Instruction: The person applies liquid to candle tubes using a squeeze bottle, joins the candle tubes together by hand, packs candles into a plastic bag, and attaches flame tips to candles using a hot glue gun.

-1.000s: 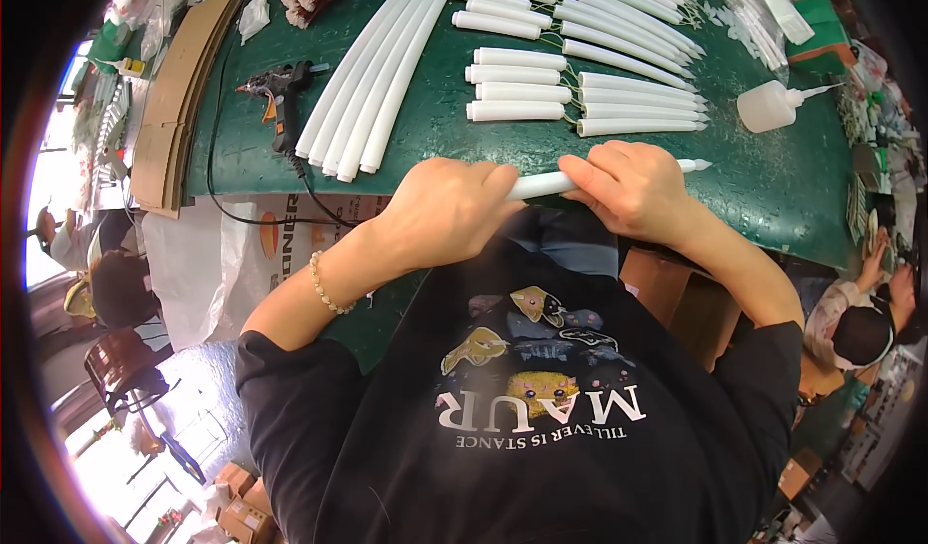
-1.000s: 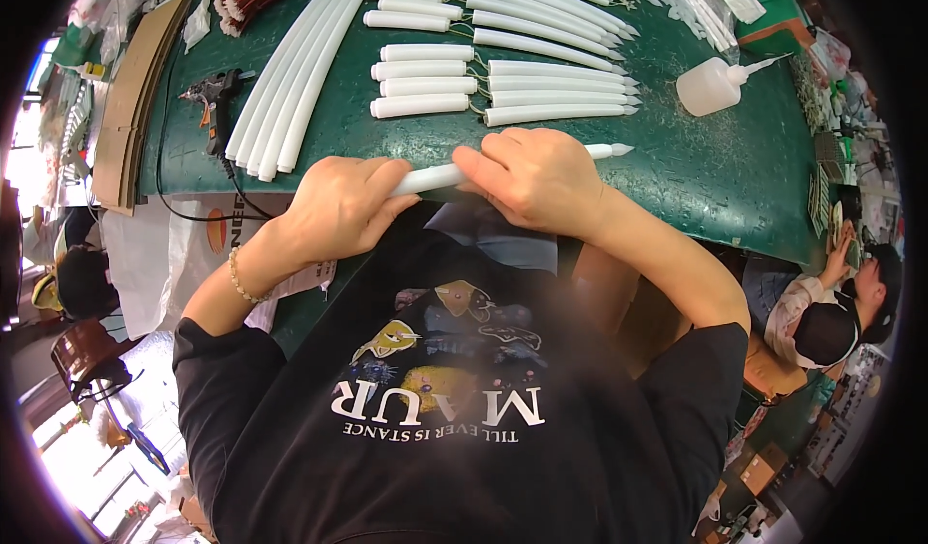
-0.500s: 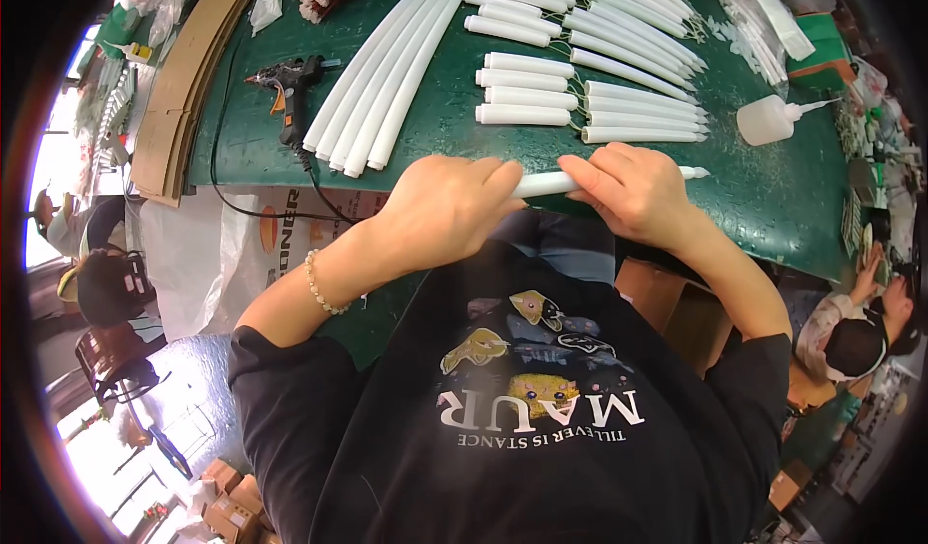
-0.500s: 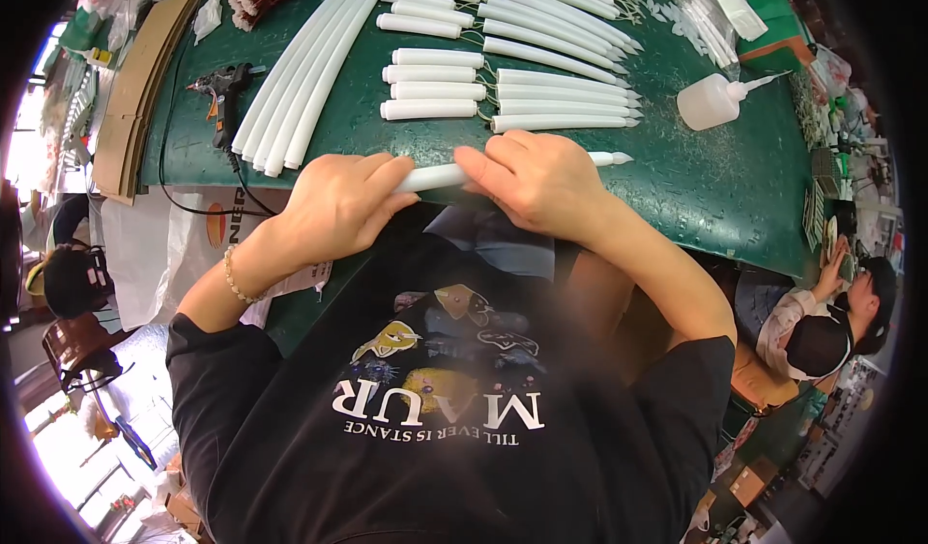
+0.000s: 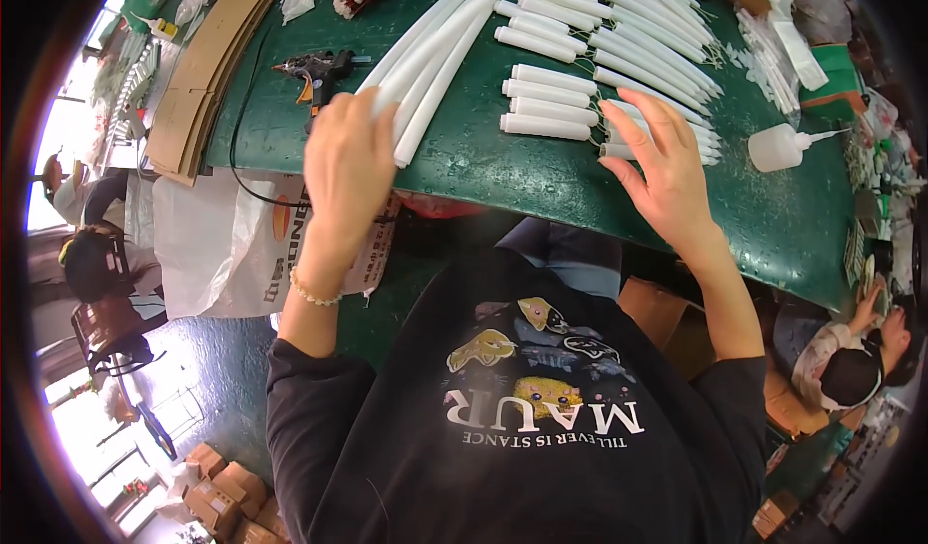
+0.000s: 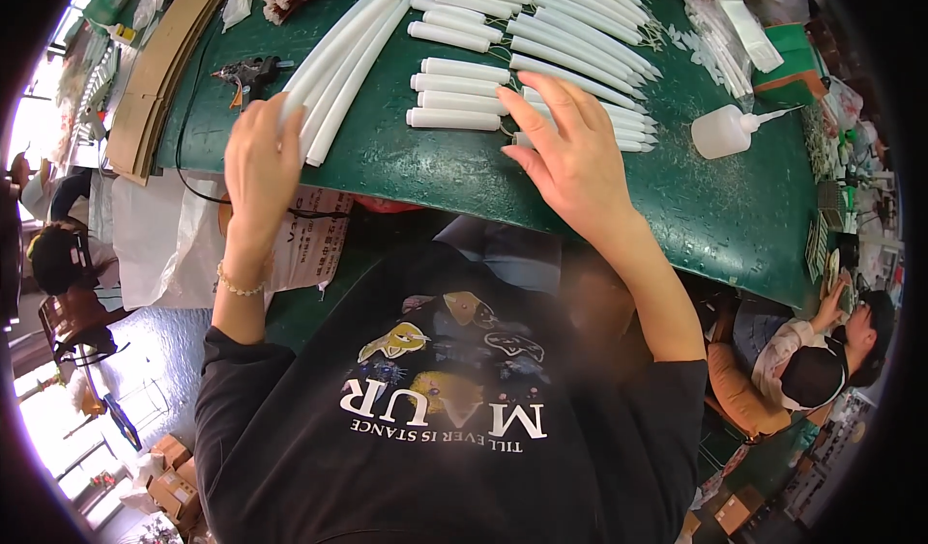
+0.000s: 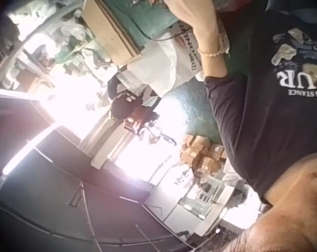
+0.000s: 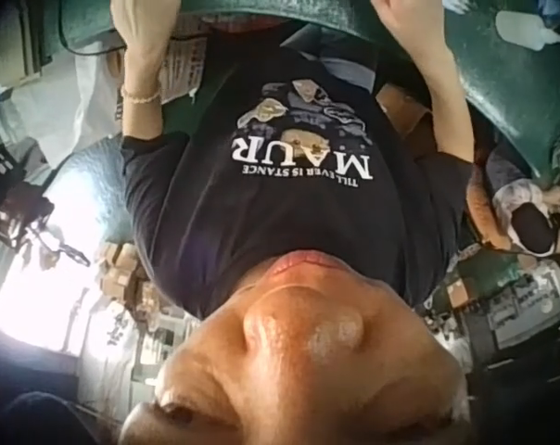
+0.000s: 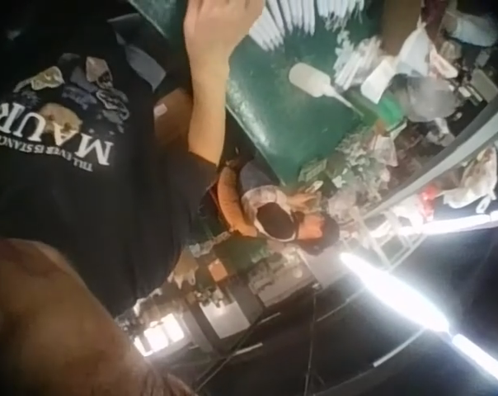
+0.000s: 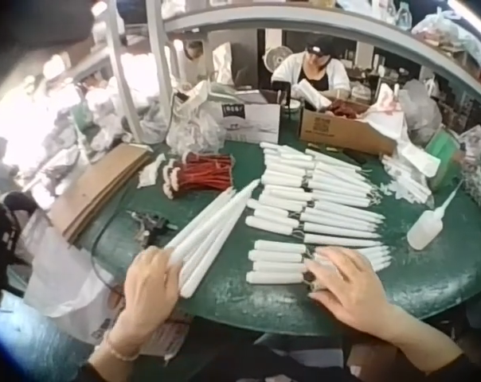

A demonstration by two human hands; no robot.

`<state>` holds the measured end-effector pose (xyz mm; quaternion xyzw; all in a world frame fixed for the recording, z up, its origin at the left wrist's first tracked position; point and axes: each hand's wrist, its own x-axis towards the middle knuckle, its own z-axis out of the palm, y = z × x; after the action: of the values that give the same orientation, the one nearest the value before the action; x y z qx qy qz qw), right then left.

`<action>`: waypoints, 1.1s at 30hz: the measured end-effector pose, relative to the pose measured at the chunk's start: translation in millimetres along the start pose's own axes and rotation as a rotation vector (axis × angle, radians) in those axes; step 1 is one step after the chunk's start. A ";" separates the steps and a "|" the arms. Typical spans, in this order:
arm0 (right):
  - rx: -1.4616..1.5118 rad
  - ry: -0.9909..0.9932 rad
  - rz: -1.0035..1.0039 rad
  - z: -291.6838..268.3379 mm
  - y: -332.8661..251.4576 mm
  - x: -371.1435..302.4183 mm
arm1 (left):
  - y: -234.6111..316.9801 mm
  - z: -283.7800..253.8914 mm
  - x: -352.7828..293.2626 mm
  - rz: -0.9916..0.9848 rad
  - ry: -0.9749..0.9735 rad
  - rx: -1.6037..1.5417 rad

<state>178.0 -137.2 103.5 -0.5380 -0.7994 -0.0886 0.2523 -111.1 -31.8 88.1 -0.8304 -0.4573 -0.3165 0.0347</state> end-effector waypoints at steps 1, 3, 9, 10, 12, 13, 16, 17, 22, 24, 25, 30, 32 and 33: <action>-0.003 0.002 0.039 3.1 3.2 -4.9 | -5.7 -0.9 -0.9 -0.047 -0.019 0.053; -0.009 0.003 0.083 6.5 11.4 -14.7 | -13.7 2.2 -3.3 -0.090 -0.039 0.102; -0.046 0.012 0.167 11.0 29.1 -32.0 | 4.3 5.8 4.1 0.007 0.070 0.232; -0.052 0.016 0.156 11.6 28.7 -32.2 | 17.1 5.7 7.1 0.083 0.057 0.046; -0.053 0.014 0.144 13.1 25.2 -32.0 | 45.0 12.6 6.6 0.220 -0.046 -0.306; -0.047 0.007 0.132 14.1 23.7 -31.6 | 62.2 19.2 6.9 0.258 -0.090 -0.417; -0.033 0.001 0.120 17.4 21.0 -31.1 | 90.3 46.0 8.5 0.363 -0.148 -0.372; -0.025 0.000 0.128 18.7 20.5 -31.8 | 93.1 50.0 9.7 0.366 -0.150 -0.377; -0.001 0.006 0.164 23.4 21.7 -34.7 | 98.4 61.7 15.7 0.427 -0.281 -0.217; 0.011 0.026 0.174 23.9 21.8 -35.5 | 97.9 61.1 14.2 0.430 -0.284 -0.251; 0.012 0.026 0.179 24.0 21.7 -35.8 | 97.5 60.7 13.4 0.429 -0.280 -0.282; 0.028 0.085 0.158 22.1 20.6 -36.7 | 98.4 63.3 6.2 0.414 -0.295 -0.435; 0.033 0.081 0.168 20.0 18.7 -36.1 | 98.5 63.1 5.7 0.391 -0.326 -0.499; 0.040 0.078 0.176 19.3 17.9 -35.8 | 98.8 61.8 6.3 0.363 -0.365 -0.546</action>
<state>198.7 -151.2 66.8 -0.5971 -0.7403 -0.0709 0.3007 -1.0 -63.0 65.2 -0.9193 -0.2003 -0.2623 -0.2144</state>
